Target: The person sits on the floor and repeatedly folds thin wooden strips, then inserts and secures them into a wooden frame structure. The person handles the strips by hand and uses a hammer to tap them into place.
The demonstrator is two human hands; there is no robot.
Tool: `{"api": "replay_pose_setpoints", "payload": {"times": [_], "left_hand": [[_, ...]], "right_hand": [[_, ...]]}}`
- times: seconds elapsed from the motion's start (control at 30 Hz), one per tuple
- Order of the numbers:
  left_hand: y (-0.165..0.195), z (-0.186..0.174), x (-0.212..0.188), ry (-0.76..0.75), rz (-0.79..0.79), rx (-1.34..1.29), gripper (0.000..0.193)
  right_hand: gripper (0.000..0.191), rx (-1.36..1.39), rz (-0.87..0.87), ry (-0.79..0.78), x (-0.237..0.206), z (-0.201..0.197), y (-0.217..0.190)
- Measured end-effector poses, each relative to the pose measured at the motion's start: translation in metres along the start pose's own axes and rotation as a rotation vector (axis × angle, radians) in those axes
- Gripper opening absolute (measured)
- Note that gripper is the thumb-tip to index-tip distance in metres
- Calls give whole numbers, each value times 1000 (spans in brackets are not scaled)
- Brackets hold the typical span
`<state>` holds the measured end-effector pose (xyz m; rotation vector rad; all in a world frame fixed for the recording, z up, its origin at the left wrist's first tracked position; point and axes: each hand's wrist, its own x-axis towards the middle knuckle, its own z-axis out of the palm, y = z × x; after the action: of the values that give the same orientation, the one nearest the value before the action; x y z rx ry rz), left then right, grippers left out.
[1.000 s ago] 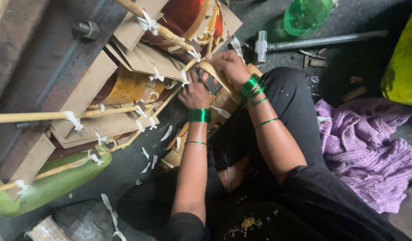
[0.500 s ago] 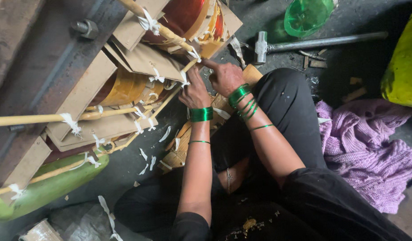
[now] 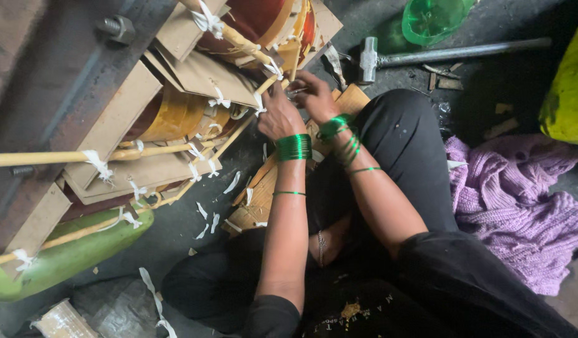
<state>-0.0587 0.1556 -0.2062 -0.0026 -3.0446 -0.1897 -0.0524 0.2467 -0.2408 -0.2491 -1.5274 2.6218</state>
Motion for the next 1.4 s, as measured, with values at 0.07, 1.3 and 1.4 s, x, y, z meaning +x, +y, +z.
{"api": "replay_pose_setpoints", "payload": {"times": [0.07,1.3,1.4], "left_hand": [[3,-1,3,-38,-32,16,25],[-33,11,-9,384,318,-156,38],[-31,11,-9,308,273,-150,46]], "right_hand": [[50,-105,14,-12,3,4,0],[28,-290,191,-155,-11,-8,-87],[29,-45,-5,-253,3,-2,-72]]}}
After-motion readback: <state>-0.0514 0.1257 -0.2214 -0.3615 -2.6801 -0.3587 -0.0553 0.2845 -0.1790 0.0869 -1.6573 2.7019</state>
